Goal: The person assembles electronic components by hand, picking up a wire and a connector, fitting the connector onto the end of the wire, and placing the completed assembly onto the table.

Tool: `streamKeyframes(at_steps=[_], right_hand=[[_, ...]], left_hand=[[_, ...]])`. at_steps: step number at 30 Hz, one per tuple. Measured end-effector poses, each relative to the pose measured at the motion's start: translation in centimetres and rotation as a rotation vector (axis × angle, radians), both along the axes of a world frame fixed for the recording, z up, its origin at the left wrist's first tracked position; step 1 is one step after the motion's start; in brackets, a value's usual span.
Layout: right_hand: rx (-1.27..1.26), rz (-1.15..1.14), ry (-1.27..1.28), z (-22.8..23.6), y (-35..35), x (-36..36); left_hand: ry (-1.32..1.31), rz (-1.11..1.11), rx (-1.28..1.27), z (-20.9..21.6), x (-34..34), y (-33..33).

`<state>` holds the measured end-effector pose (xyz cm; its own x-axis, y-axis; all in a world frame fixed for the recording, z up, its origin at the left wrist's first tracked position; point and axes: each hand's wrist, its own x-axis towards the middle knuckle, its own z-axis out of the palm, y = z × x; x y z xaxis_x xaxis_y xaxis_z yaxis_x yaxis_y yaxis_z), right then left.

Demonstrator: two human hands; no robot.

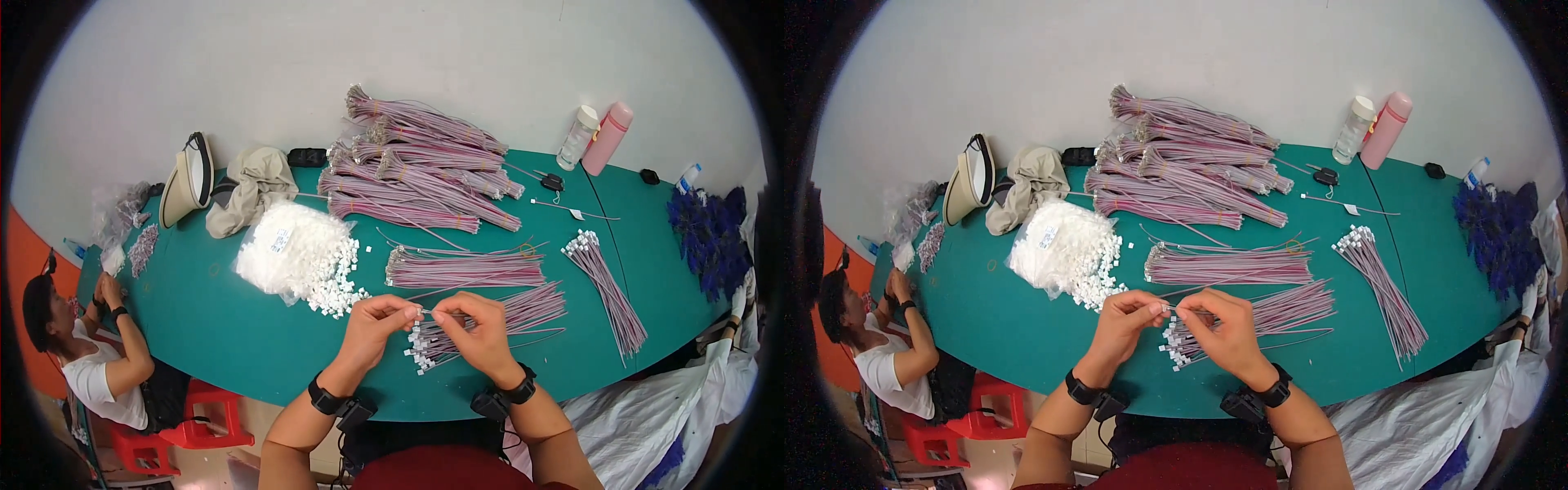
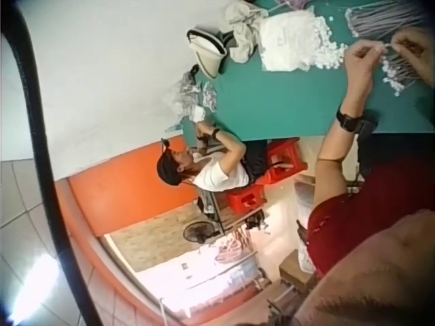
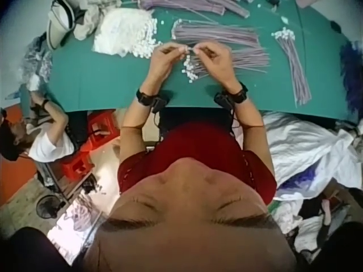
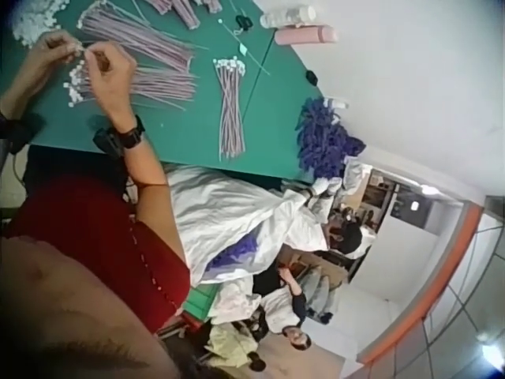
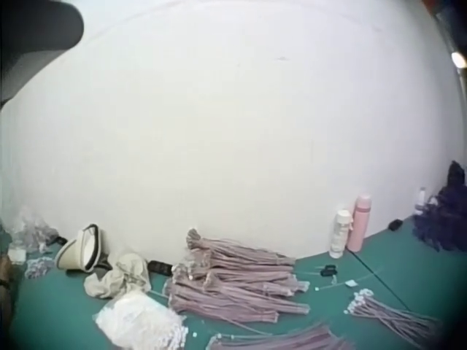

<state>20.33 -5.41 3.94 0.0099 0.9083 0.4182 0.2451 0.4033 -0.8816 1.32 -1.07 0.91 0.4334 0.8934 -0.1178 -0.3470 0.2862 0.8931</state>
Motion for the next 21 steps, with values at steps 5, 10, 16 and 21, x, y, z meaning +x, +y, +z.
streamKeyframes(at_steps=[5, 10, 16, 21], right_hand=[[-0.093, 0.02, -0.014, 0.36, -0.22, 0.17], [-0.093, 0.058, -0.041, 0.1, -0.06, 0.22], [-0.084, 0.048, -0.089, 0.0, -0.12, 0.07], [-0.034, 0.034, -0.117, -0.04, -0.18, -0.01]], left_hand=[[0.003, 0.019, 0.041, -0.11, 0.01, -0.53], [-0.015, 0.012, 0.063, -0.07, 0.03, -0.71], [0.053, 0.039, 0.08, 0.52, -0.04, -0.8], [0.111, 0.031, 0.098, 0.48, -0.12, -0.73]])
